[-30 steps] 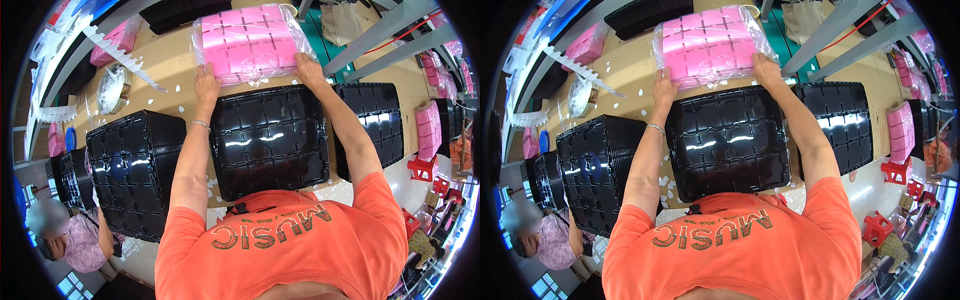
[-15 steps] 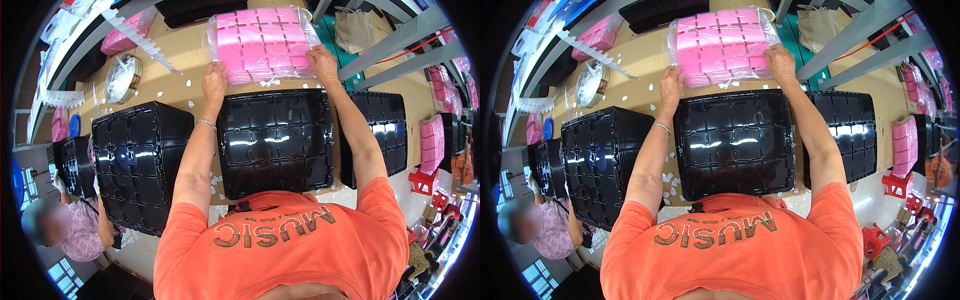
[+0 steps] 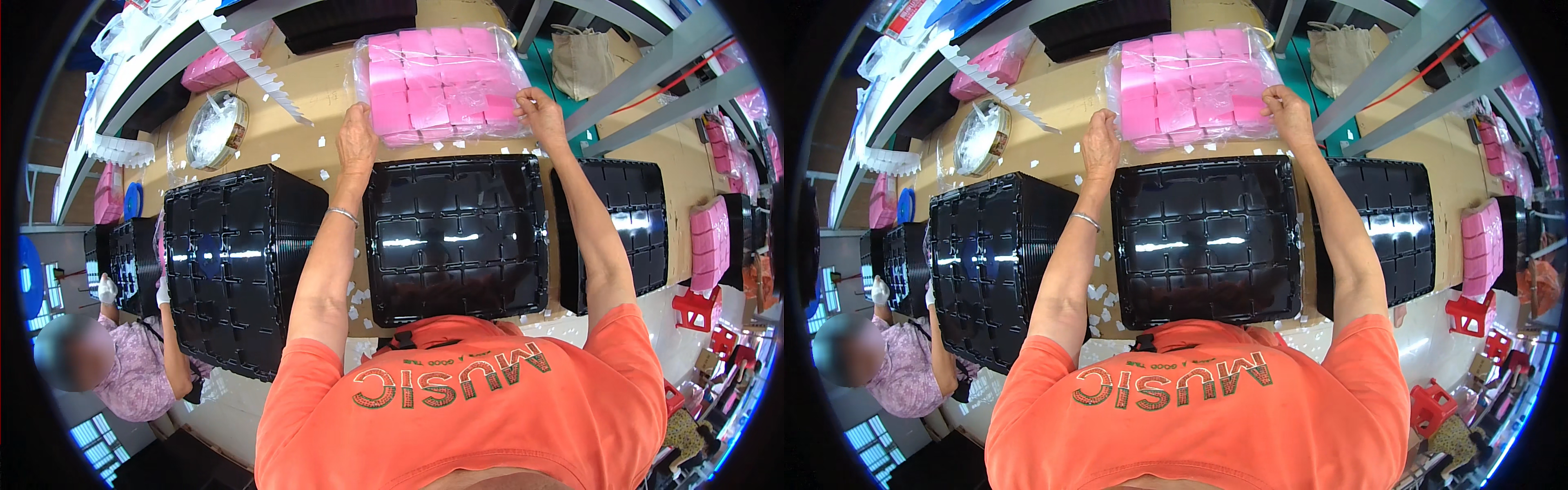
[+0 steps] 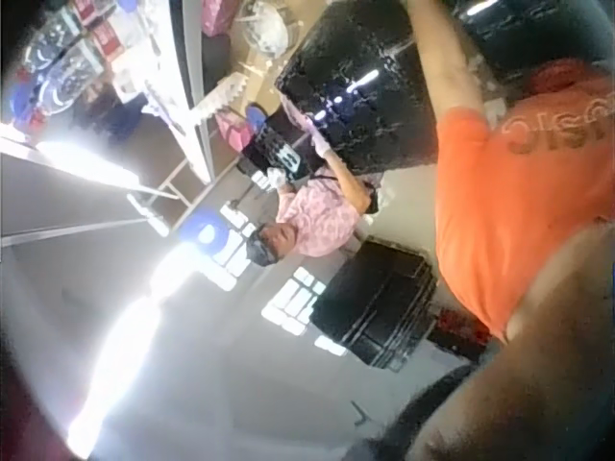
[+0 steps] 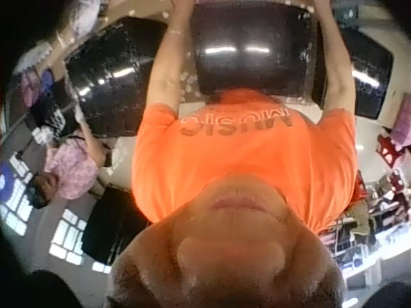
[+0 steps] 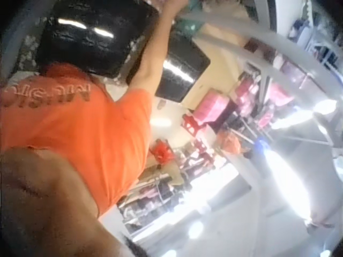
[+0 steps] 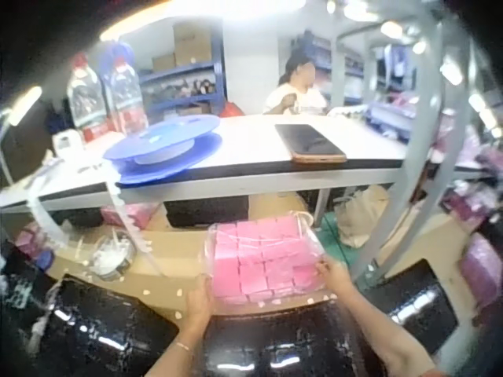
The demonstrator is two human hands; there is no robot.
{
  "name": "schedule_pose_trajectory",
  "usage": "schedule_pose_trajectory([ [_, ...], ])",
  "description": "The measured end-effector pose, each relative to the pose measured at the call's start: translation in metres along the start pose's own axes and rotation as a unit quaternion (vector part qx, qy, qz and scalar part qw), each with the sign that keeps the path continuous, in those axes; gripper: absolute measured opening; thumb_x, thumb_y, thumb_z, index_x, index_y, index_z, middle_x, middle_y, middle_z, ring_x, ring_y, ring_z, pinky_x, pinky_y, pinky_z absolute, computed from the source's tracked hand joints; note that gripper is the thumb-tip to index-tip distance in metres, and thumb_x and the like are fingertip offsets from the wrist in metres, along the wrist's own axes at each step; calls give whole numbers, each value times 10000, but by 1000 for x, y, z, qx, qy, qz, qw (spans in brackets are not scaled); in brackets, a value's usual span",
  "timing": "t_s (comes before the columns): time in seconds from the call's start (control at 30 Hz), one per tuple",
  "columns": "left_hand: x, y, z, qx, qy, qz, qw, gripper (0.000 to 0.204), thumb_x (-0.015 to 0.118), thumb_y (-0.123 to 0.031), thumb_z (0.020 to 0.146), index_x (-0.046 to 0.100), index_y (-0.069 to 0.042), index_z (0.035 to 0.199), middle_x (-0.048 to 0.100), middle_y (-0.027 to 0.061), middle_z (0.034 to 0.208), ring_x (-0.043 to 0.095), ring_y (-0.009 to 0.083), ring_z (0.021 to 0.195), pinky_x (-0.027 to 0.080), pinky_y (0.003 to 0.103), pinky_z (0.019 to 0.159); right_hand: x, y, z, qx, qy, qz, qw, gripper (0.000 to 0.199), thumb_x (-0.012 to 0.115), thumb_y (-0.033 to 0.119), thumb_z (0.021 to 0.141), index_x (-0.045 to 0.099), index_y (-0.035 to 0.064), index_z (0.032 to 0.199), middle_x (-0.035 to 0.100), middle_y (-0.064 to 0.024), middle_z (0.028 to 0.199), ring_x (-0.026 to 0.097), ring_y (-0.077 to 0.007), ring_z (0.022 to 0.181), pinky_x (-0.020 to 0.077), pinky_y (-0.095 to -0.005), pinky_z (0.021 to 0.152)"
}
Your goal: Attaching white plastic components to black plastic trays in a manufacturing setting.
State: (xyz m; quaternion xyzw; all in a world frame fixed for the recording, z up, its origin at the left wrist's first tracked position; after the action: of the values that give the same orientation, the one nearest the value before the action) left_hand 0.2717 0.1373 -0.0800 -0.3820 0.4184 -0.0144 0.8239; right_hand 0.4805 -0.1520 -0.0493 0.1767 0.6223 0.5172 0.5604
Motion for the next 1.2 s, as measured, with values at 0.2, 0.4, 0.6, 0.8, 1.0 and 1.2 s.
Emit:
schedule_pose_trajectory([
  [0.2,8,-74,-34,143,25,97,985,638,709,-230,763,419,-9,1286,459,198,1295,427,360,1210,354,460,999,-6,3,-14,-7,-27,45,999,123,546,40,890,584,-15,993,644,-75,817,670,-136,740,528,-245,642],
  [0.4,35,-49,-25,86,36,175,980,862,773,-236,678,316,-48,1384,358,187,1371,330,355,1288,276,522,1062,-14,38,11,-7,-19,140,990,182,516,7,891,557,-54,1057,634,-116,958,658,-165,854,532,-254,733],
  [0.6,6,-36,-25,166,-78,159,970,340,614,-53,756,589,-60,1095,555,109,1118,486,292,1116,312,546,1018,-31,62,-7,-112,-30,-39,993,227,593,-49,796,585,-16,1020,612,-93,961,634,-178,834,519,-285,720],
  [0.8,-58,-71,-86,238,-110,136,955,197,609,-3,753,643,-77,933,595,66,893,555,251,915,339,521,999,-29,66,-83,-248,-39,-163,954,175,638,-26,743,618,17,911,541,-136,830,576,-308,760,467,-381,674],
  [1.0,-82,-73,-175,230,-32,156,960,257,593,2,738,653,-90,970,565,42,900,557,206,871,303,558,1035,-21,63,-178,-259,-41,-205,943,137,617,-47,743,597,33,852,554,-101,838,579,-298,796,476,-384,695],
  [1.2,-99,-84,-231,233,3,151,961,268,613,9,751,629,-89,1000,559,48,889,555,219,864,325,548,1023,-29,52,-258,-204,2,-241,949,194,593,-50,748,580,45,917,587,-102,939,600,-294,857,495,-376,738],
])
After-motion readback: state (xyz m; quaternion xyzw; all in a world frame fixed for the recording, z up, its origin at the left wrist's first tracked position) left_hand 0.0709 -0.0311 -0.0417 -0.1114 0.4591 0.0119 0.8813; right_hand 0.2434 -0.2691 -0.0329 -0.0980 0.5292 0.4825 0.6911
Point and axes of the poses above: each hand's wrist, its own z-axis towards the middle knuckle, its own x-axis out of the palm, y = z × x, the point moved 8 cm from there along z, towards the middle knuckle
